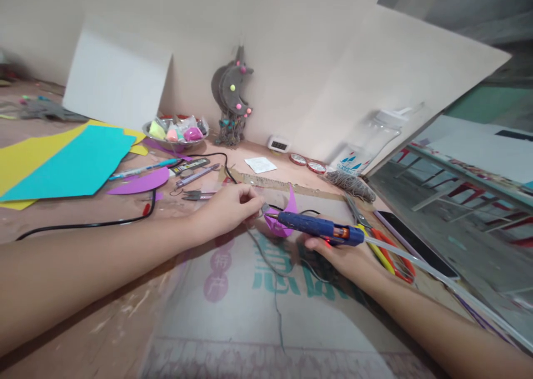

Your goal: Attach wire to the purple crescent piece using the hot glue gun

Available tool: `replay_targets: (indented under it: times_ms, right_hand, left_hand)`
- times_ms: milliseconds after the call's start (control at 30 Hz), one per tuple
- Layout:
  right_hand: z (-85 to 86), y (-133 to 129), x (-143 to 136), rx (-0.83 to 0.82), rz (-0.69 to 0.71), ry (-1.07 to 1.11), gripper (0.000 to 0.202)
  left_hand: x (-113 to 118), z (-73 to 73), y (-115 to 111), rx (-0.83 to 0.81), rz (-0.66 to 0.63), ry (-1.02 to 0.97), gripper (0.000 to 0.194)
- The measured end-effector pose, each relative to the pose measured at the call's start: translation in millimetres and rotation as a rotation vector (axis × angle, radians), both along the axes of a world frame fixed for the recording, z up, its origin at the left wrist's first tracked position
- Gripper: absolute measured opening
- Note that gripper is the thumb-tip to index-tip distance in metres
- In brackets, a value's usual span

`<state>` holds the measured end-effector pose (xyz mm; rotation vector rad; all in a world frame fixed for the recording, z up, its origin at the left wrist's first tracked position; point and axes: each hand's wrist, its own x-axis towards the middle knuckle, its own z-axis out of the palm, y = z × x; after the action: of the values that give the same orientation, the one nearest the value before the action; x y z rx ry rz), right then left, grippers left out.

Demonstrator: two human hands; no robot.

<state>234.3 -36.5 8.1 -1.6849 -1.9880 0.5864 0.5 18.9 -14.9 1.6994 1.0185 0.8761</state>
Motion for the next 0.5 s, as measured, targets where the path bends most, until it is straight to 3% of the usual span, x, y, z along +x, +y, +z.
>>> replay_targets:
  times_ms: [500]
  right_hand:
    - [-2.6, 0.2, 0.3, -0.008, -0.015, -0.024, 0.032]
  left_hand:
    - [0.0, 4.6, -3.0, 0.012, 0.014, 0.039, 0.019]
